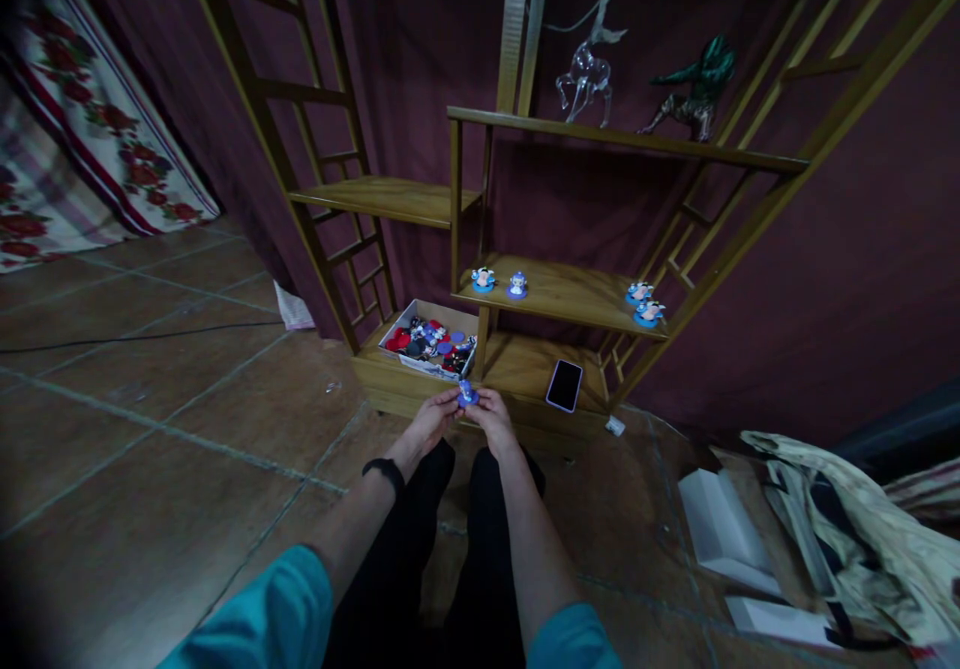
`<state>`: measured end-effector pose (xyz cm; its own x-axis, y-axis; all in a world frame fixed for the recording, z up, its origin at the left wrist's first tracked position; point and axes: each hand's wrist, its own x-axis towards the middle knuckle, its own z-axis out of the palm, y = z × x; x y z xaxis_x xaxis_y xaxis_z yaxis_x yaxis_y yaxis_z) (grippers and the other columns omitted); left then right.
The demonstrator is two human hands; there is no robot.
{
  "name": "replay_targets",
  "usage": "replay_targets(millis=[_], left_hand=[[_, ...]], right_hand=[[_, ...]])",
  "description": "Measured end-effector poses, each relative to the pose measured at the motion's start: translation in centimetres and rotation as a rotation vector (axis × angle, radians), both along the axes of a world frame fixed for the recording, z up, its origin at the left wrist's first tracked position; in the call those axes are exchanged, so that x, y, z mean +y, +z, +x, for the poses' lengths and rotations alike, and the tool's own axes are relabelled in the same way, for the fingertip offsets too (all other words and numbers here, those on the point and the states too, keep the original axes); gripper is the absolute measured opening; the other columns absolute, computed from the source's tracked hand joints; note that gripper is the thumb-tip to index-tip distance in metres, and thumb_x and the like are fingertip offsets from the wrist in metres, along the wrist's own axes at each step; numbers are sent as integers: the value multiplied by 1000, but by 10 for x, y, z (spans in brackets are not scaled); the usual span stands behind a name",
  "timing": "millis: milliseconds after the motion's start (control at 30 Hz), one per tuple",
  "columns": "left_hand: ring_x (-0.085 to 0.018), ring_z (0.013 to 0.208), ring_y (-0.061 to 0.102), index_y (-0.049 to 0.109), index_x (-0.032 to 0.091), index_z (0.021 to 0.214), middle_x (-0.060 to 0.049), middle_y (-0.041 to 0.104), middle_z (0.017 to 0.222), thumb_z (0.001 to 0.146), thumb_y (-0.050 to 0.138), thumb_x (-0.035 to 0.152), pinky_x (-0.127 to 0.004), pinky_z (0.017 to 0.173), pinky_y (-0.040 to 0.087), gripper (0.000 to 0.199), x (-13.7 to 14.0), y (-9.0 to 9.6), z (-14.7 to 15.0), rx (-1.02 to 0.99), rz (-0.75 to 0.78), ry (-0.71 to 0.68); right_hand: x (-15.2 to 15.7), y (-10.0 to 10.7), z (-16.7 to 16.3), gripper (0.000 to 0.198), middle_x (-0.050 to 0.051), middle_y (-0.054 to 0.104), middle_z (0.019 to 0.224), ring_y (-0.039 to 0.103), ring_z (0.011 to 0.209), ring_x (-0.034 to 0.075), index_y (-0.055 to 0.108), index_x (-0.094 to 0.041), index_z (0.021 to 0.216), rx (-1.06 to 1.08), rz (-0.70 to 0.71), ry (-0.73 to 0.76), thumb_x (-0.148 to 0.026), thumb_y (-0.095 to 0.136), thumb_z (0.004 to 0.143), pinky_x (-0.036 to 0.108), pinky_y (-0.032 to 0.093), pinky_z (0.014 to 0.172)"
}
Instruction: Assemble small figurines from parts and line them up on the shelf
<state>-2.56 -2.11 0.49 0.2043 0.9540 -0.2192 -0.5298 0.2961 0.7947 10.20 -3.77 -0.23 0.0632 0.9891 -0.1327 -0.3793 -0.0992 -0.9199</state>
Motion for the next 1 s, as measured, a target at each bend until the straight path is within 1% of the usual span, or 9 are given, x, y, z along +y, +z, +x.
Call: replay_targets(millis=[133,267,467,667,767,1000], left_hand=[[-12,70,58,68,13,92,-9,67,85,60,68,8,-25,69,43,32,0,2,-1,-7,-16,-6],[-11,69,57,68,13,91,-8,67,83,60,69,9,-24,68,42,32,0,2,-1,-7,-11,5],[-10,66,55,67,12,85,-7,65,80,62,67,10,-23,65,42,23,3,-3,-1,-29,-3,42],[-9,62,53,65,12,79,-3,62,72,61,66,10,-21,61,40,19,6,-7,0,-72,62,45],[-9,60,51,65,12,74,-3,61,68,60,66,11,-22,61,39,14,5,-6,0,-43,81,46],[-11,62,52,64,12,68,-4,61,66,60,64,14,-24,64,39,9,2,-2,2,15,76,54]], right_hand=[[0,-1,0,47,1,65,83,62,79,17,52,-21,91,-21,-2,-5,-26,76,50,34,47,77],[2,-2,-1,47,1,65,80,62,77,17,53,-20,89,-40,-11,12,-27,77,49,35,47,78],[-1,2,-1,41,1,64,81,62,76,16,54,-20,85,47,0,46,-29,76,52,34,48,77],[-3,7,0,40,0,64,80,62,75,15,53,-21,83,40,3,64,-29,77,51,33,48,75],[-3,8,0,41,0,64,80,62,75,15,54,-21,82,20,-3,63,-30,77,50,32,48,74],[-8,14,-1,35,0,64,82,61,75,15,55,-21,82,27,21,65,-31,75,54,32,48,74]])
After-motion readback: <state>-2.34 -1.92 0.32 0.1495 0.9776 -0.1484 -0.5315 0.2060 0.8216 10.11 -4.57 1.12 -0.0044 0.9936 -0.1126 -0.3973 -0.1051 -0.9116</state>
